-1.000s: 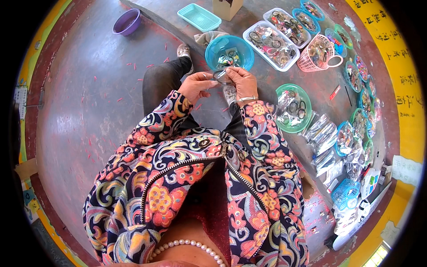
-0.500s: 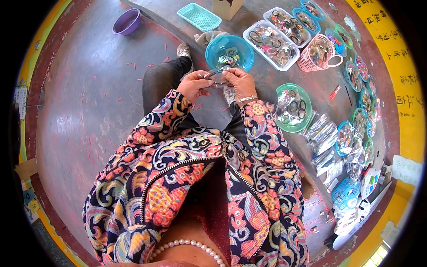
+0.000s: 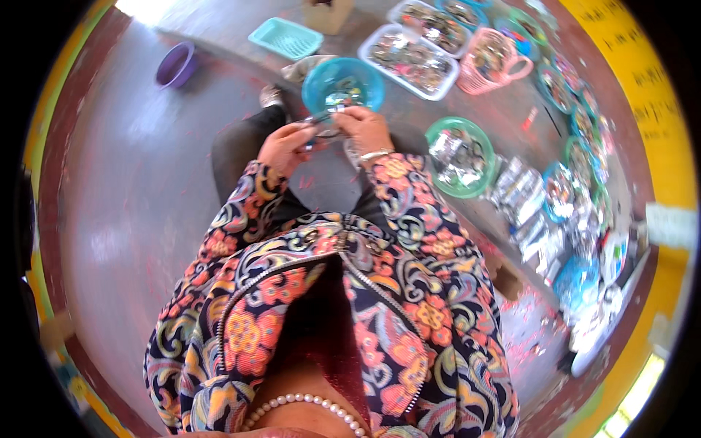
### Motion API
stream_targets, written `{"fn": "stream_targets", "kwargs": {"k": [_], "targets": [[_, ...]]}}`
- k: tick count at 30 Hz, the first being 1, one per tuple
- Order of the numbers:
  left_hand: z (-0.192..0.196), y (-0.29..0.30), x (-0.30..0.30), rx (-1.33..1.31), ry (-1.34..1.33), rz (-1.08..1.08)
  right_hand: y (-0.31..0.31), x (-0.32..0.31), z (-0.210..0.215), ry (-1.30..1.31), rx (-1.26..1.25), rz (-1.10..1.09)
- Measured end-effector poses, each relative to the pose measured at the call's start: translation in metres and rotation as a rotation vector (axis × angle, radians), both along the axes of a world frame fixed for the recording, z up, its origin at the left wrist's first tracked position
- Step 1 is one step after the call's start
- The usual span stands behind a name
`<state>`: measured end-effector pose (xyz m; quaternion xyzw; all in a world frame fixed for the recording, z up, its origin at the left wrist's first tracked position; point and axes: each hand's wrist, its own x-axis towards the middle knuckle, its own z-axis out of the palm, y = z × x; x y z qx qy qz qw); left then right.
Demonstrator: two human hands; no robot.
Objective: The person sits on the floor and sorts through small hair accessories, picking them from a blue bowl and placing them into clear plastic bags. They handle the items one by one, organizing them into containers and baskets on the floor.
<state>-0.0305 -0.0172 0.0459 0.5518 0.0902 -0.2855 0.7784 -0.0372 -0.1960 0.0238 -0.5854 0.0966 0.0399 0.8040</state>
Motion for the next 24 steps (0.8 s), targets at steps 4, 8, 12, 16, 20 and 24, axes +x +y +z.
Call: {"fn": "stream_targets", "kwargs": {"k": [4,8,12,16,20,24], "targets": [[-0.009,0.008,0.002,-0.069,-0.001,0.066,0.007,0.001,-0.001,-0.053,-0.022,0.003],[-0.009,0.007,0.003,0.047,-0.08,0.078,-0.006,-0.009,0.015,-0.066,-0.13,0.061],[-0.006,0.003,-0.001,0.081,-0.08,0.035,-0.019,-0.019,0.03,-0.101,-0.325,0.105],[0.004,0.001,0.001,0.001,-0.063,-0.004,-0.06,-0.034,0.052,-0.103,-0.354,-0.052],[-0.023,0.014,0.005,0.066,-0.043,-0.032,-0.14,-0.06,0.017,0.002,-0.094,-0.376],[-0.052,0.023,0.005,0.096,0.026,-0.039,-0.202,-0.095,-0.043,0.166,0.116,-0.614]]}}
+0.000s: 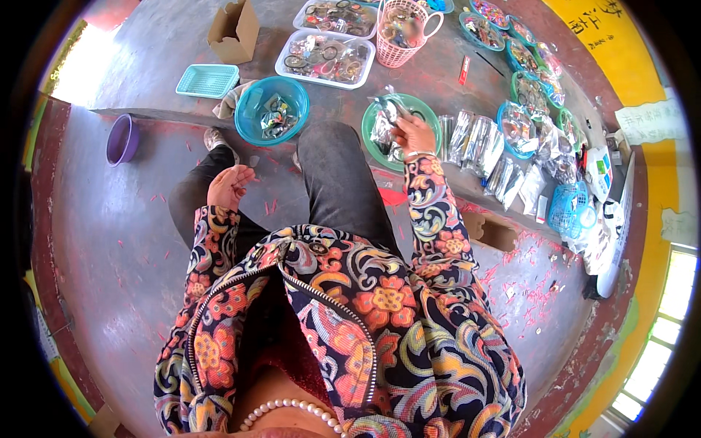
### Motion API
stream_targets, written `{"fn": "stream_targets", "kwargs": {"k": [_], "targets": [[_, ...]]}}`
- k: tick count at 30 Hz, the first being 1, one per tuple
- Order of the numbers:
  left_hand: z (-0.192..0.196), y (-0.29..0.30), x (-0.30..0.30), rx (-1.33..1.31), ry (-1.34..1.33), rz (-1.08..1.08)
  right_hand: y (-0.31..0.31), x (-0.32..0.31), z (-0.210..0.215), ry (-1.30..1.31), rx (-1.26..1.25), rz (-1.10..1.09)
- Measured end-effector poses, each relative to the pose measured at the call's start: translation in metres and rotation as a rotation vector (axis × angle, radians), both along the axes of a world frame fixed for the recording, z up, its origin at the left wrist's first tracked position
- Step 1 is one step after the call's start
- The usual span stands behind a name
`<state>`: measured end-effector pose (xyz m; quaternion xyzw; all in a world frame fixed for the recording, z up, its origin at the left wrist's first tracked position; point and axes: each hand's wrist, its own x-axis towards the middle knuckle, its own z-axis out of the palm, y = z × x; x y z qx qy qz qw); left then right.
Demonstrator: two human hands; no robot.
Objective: The person sits on the floor and sorts through small hair accessories, picking them from a blue bowl and placing them into clear plastic bags. They handle the items one by one, organizing them into containers and baskets on the floor.
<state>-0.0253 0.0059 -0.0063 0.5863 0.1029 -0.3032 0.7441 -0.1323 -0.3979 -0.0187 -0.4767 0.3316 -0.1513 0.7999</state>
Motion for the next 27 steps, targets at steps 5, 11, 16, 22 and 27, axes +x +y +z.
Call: {"fn": "stream_targets", "kwargs": {"k": [5,11,16,22,27], "targets": [[-0.003,0.004,0.0,0.022,0.002,0.007,-0.035,-0.014,-0.055,0.114,0.058,-0.144],[-0.006,0.0,0.001,0.019,0.015,-0.011,-0.092,-0.031,-0.133,0.231,0.499,0.017],[-0.002,0.007,-0.001,0.079,0.014,0.028,-0.034,-0.014,-0.1,0.425,-0.012,-0.009],[0.003,-0.004,-0.004,0.098,0.025,-0.02,0.061,0.043,0.053,0.018,-0.282,0.082],[0.01,-0.011,0.003,0.162,-0.03,-0.032,0.18,0.072,0.115,-0.155,-0.534,0.626]]}}
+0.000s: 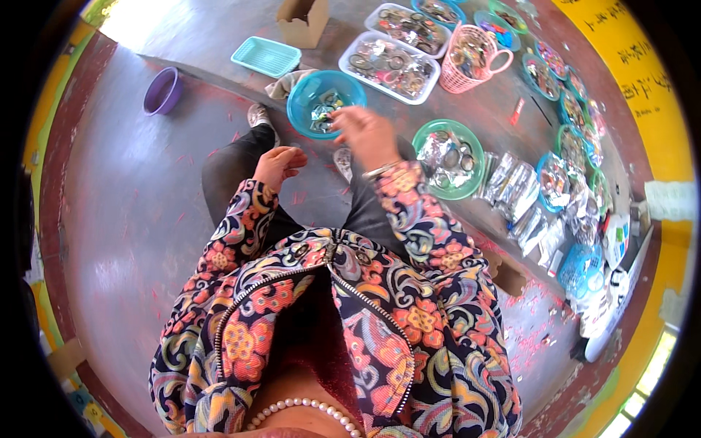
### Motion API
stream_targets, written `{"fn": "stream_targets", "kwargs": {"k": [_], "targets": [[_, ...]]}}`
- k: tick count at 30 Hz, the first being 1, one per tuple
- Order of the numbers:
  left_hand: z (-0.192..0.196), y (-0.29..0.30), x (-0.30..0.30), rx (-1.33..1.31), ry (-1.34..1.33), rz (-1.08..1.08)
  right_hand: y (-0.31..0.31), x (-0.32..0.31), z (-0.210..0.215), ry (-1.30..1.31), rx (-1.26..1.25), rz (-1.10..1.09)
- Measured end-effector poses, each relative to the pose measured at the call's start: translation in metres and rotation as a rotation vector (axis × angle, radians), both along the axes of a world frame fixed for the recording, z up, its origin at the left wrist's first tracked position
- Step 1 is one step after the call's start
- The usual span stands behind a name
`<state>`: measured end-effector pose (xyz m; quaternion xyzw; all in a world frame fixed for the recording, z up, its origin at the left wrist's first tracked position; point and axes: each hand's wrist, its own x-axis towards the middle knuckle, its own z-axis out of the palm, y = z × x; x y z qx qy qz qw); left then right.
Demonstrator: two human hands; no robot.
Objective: The person sits on the floor and sorts through small hair accessories, picking them from a blue bowl and placing them into clear plastic bags. They handle the items one by one, organizing them into containers and baskets on the floor.
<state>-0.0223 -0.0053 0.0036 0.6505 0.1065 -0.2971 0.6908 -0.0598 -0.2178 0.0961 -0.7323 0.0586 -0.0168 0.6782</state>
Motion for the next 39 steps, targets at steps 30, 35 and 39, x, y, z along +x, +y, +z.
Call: {"fn": "stream_targets", "kwargs": {"k": [30,35,39], "targets": [[-0.077,-0.037,0.123,1.138,-0.893,-0.693,0.097,-0.054,-0.047,-0.227,-1.031,0.93],[-0.09,-0.041,0.123,1.06,-0.822,-0.64,0.101,-0.058,-0.031,-0.258,-0.998,0.907],[-0.102,-0.042,0.129,1.067,-0.739,-0.628,0.101,-0.056,-0.038,-0.336,-0.961,0.939]]}}
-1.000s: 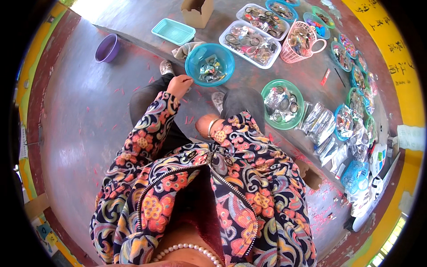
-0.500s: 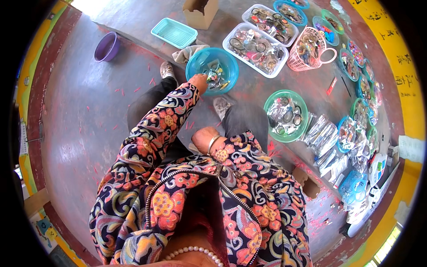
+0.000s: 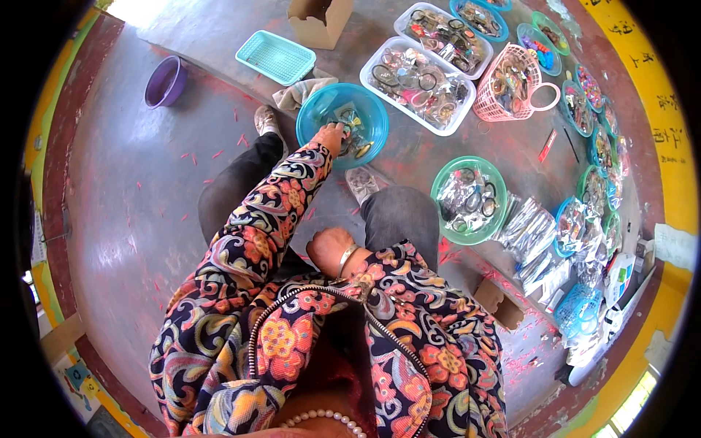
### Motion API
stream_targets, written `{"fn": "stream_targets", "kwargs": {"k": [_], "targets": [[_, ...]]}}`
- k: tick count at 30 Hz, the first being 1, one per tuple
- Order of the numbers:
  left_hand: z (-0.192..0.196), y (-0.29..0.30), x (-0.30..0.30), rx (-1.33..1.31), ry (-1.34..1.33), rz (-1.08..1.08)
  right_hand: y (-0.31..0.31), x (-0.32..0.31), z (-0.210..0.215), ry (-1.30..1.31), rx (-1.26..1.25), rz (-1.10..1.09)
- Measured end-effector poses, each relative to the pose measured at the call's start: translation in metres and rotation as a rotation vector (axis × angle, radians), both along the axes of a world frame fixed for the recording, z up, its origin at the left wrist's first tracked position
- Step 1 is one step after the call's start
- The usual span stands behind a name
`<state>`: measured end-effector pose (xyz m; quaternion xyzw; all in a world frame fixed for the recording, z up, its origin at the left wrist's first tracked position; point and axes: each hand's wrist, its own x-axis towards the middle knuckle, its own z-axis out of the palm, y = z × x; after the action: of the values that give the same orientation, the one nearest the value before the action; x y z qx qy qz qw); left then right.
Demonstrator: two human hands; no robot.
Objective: The person sits on the floor and sorts through small hair accessories, picking them from a blue bowl and placing them into clear plastic bags. They handle the items one by one, organizing them into containers and baskets on the floor.
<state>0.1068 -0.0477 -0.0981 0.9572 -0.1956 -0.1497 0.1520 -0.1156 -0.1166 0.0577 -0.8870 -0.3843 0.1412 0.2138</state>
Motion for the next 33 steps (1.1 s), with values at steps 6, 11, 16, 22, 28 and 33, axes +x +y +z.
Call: {"fn": "stream_targets", "kwargs": {"k": [6,11,16,22,28,33], "targets": [[0.017,0.001,0.002,0.064,0.011,-0.031,-0.001,-0.001,-0.002,0.02,0.03,-0.016],[0.029,0.008,0.008,-0.054,0.046,0.142,0.0,-0.002,-0.002,0.064,-0.01,-0.037],[0.036,0.013,0.019,-0.4,0.243,0.417,-0.002,0.007,-0.001,0.103,-0.084,-0.049],[0.095,0.03,-0.022,-1.169,0.804,0.403,-0.031,0.04,0.036,-0.24,0.583,-0.499],[0.162,0.039,-0.088,-1.065,0.804,0.225,-0.079,0.074,0.028,0.453,1.409,-1.044],[0.157,0.042,-0.119,-1.014,0.685,0.078,-0.079,0.079,0.003,0.73,1.22,-0.815]]}}
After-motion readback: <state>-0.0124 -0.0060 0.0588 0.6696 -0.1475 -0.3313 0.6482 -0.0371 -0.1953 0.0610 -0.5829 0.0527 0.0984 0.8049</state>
